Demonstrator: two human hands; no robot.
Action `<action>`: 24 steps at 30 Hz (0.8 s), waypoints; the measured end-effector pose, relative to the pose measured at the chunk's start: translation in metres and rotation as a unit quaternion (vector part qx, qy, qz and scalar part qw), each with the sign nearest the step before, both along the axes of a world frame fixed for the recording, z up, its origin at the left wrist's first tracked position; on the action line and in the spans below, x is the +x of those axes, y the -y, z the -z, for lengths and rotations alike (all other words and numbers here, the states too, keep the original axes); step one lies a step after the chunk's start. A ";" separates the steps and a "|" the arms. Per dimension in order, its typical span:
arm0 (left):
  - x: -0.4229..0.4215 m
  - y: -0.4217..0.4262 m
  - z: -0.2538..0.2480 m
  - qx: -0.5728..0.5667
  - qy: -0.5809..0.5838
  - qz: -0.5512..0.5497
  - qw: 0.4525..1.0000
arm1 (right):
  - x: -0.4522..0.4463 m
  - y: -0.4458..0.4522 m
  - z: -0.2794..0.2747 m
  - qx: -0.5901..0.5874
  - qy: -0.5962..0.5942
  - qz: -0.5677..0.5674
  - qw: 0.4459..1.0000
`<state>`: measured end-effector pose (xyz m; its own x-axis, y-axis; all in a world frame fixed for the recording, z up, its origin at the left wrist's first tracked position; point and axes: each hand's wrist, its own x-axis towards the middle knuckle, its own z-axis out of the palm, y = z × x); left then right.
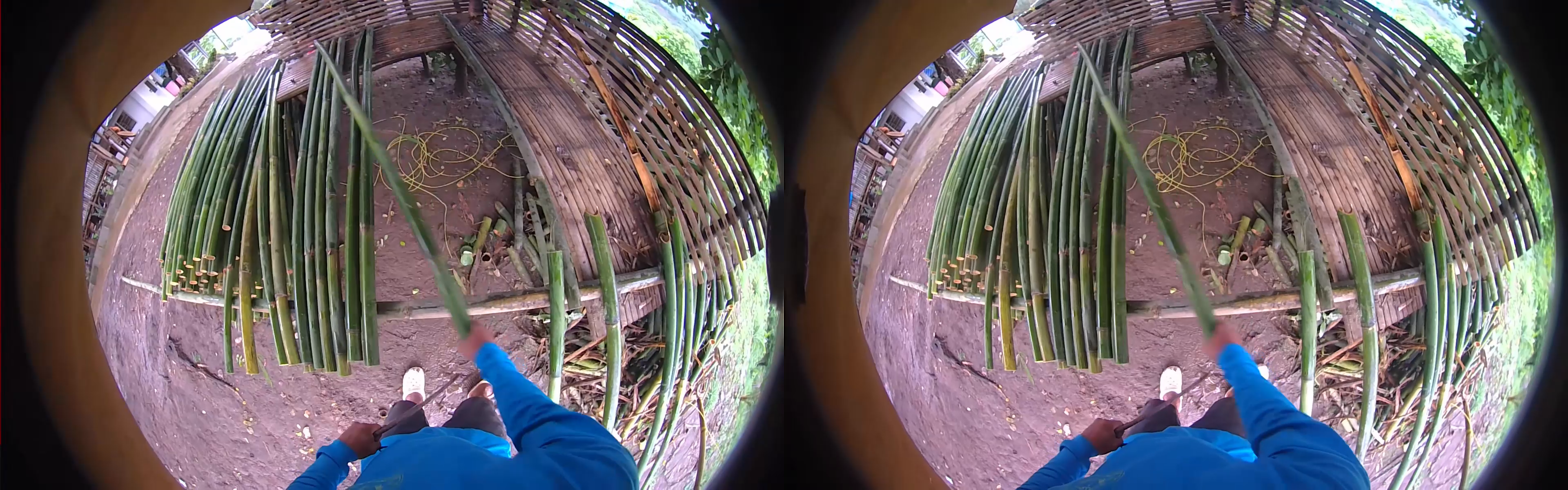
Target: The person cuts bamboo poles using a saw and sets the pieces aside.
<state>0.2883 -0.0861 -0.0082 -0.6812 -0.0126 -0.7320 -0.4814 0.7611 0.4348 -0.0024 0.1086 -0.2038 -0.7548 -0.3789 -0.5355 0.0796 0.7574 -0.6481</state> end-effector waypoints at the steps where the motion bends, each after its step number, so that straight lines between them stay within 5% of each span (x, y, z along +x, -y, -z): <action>1: -0.002 -0.001 0.000 0.000 0.006 0.007 1.000 | -0.002 0.047 -0.036 -0.023 -0.017 -0.084 0.996; 2: -0.006 -0.003 -0.001 0.001 0.012 0.014 1.000 | 0.010 0.085 -0.089 -0.071 -0.094 -0.081 0.990; 3: -0.007 -0.007 -0.002 0.001 0.018 0.020 1.000 | 0.028 0.132 -0.064 -0.197 -0.113 -0.077 0.971; 4: -0.006 -0.009 -0.002 -0.007 0.015 0.028 0.999 | 0.030 0.159 -0.112 -0.175 -0.022 -0.186 0.967; 6: -0.009 -0.011 0.003 -0.025 0.004 0.043 0.999 | 0.055 0.187 -0.145 -0.259 -0.165 -0.279 0.910; 9: -0.008 -0.008 -0.003 -0.035 -0.024 0.029 0.999 | 0.054 0.136 -0.166 -0.375 -0.012 -0.270 0.887; 11: -0.010 -0.004 -0.007 -0.047 -0.028 0.029 0.998 | 0.053 0.061 -0.126 -0.344 -0.004 -0.160 0.925; 12: -0.011 -0.002 -0.008 -0.053 -0.030 0.029 0.998 | 0.062 0.019 -0.045 -0.234 -0.125 -0.150 0.952; 14: -0.016 0.000 -0.011 -0.062 -0.048 0.016 0.997 | 0.092 -0.118 0.033 -0.027 -0.019 0.091 0.995; 15: -0.020 0.001 -0.019 -0.060 -0.051 0.006 0.997 | 0.109 -0.186 0.064 0.085 0.018 0.213 0.973; 16: -0.025 0.000 -0.026 -0.058 -0.052 -0.002 0.997 | 0.134 -0.241 0.073 0.169 -0.110 0.222 0.954; 17: -0.032 -0.003 -0.033 -0.062 -0.079 -0.009 0.995 | 0.131 -0.266 -0.008 0.246 0.028 0.271 0.930; 18: -0.039 -0.005 -0.037 -0.058 -0.105 -0.013 0.993 | 0.143 -0.290 -0.015 0.326 0.094 0.275 0.900; 20: -0.052 -0.010 -0.041 -0.047 -0.154 -0.022 0.987 | 0.206 -0.340 0.091 0.403 0.093 0.229 0.881; 22: -0.066 -0.018 -0.046 -0.062 -0.142 -0.044 0.987 | 0.202 -0.337 0.057 0.245 0.207 0.265 0.909; 24: -0.090 -0.037 -0.061 -0.066 -0.159 -0.050 0.984 | 0.204 -0.333 0.060 0.228 0.150 0.339 0.900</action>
